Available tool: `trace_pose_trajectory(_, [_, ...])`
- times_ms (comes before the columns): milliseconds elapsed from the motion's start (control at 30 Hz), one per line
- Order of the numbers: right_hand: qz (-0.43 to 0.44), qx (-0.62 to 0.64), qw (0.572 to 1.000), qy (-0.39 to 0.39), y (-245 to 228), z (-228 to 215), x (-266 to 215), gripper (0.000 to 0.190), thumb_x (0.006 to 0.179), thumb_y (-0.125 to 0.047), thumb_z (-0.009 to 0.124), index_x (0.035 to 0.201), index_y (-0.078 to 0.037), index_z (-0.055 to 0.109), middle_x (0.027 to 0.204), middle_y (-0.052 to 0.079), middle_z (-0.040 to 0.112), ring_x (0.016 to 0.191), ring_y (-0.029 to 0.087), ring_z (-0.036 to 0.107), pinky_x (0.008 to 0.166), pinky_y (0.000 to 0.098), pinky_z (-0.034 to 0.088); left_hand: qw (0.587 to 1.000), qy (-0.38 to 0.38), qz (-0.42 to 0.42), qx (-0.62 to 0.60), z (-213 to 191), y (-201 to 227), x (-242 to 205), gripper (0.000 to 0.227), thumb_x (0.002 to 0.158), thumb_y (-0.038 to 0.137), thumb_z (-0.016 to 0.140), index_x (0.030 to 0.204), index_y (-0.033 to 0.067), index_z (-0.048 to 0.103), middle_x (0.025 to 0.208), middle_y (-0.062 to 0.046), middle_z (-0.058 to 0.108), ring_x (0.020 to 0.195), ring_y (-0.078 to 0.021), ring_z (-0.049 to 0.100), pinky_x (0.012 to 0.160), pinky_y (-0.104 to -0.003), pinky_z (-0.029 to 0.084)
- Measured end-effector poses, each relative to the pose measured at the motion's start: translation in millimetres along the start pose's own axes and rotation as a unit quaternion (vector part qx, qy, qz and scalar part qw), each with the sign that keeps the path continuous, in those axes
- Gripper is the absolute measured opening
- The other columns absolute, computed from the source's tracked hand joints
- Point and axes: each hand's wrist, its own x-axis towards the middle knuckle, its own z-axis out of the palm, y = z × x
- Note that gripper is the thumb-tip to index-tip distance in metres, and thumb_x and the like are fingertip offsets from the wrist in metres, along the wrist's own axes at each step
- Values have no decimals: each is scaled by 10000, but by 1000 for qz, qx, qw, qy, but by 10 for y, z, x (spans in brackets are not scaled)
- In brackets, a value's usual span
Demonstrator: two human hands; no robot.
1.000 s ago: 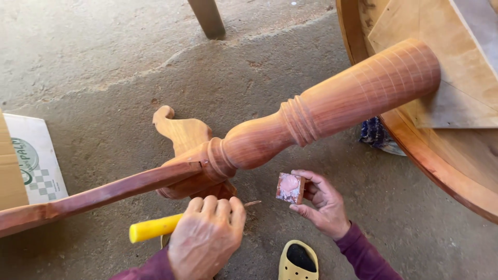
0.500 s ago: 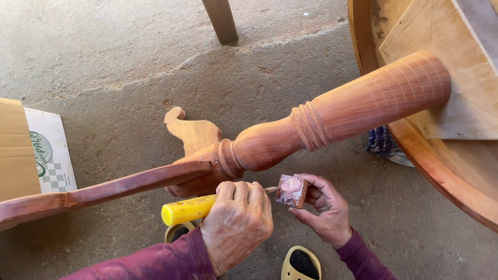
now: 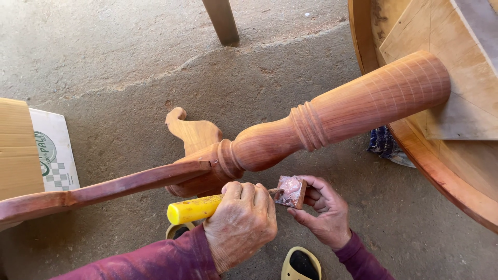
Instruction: The person applies pink wood filler from a block into the joint of a carved wooden table leg, then uses a yellow-handled chisel to scrape and trim the filled joint and surrounding wood. They rotate the leg to reach different sides and continue scraping filler flush along the joint.
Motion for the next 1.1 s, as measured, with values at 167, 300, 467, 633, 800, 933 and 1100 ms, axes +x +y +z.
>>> trace_pose_trajectory(167, [16, 28, 999, 15, 7, 36, -30, 683, 777, 56, 815, 1376, 43, 486, 1319, 202, 645, 1192, 262, 687, 1021, 411, 600, 1000, 18, 5, 24, 7, 14, -32, 365, 772, 219, 646, 927, -104, 714, 718, -155, 631, 631, -253, 604, 548, -409, 464])
trace_pose_trajectory(300, [14, -4, 999, 32, -34, 130, -25, 669, 764, 55, 826, 1354, 44, 509, 1279, 193, 670, 1163, 248, 712, 1006, 397, 607, 1000, -15, -10, 5, 59, 50, -56, 351, 773, 204, 653, 914, -112, 712, 693, -125, 613, 628, -233, 593, 536, -382, 451])
trace_pose_trajectory(467, [23, -34, 999, 35, -59, 216, -44, 665, 743, 46, 838, 1329, 32, 525, 1264, 165, 677, 1137, 238, 725, 987, 385, 615, 997, -42, -30, -58, 183, 85, -155, 256, 784, 184, 655, 862, -55, 708, 724, -110, 608, 656, -230, 593, 539, -362, 437])
trace_pose_trajectory(633, [36, -42, 998, 35, 84, 235, -56, 662, 733, 49, 842, 1320, 29, 537, 1240, 156, 679, 1116, 241, 729, 975, 383, 616, 996, -31, -51, -73, 256, 131, -271, 274, 774, 196, 658, 888, -48, 712, 740, -97, 609, 670, -225, 595, 559, -355, 440])
trace_pose_trajectory(800, [69, -13, 997, 12, 127, 166, -1, 668, 742, 24, 837, 1334, 31, 528, 1254, 176, 686, 1119, 249, 734, 950, 402, 582, 987, -41, -74, -139, 274, 40, -361, 262, 801, 156, 665, 972, -35, 719, 773, -80, 637, 723, -228, 638, 621, -365, 492])
trace_pose_trajectory(933, [61, 28, 998, 9, 144, 13, 48, 678, 767, 9, 829, 1364, 42, 510, 1258, 203, 691, 1139, 257, 716, 1001, 405, 609, 948, -32, -149, -278, 174, -222, -358, 109, 791, 147, 673, 844, 57, 705, 781, -76, 664, 762, -273, 686, 683, -411, 532])
trace_pose_trajectory(1100, [20, 67, 998, 0, 71, -116, 96, 664, 798, -6, 804, 1381, 57, 491, 1305, 208, 653, 1189, 276, 683, 990, 428, 560, 787, -80, -297, -536, 119, -425, -394, 159, 915, 203, 656, 939, 64, 729, 723, -120, 741, 694, -284, 739, 655, -404, 567])
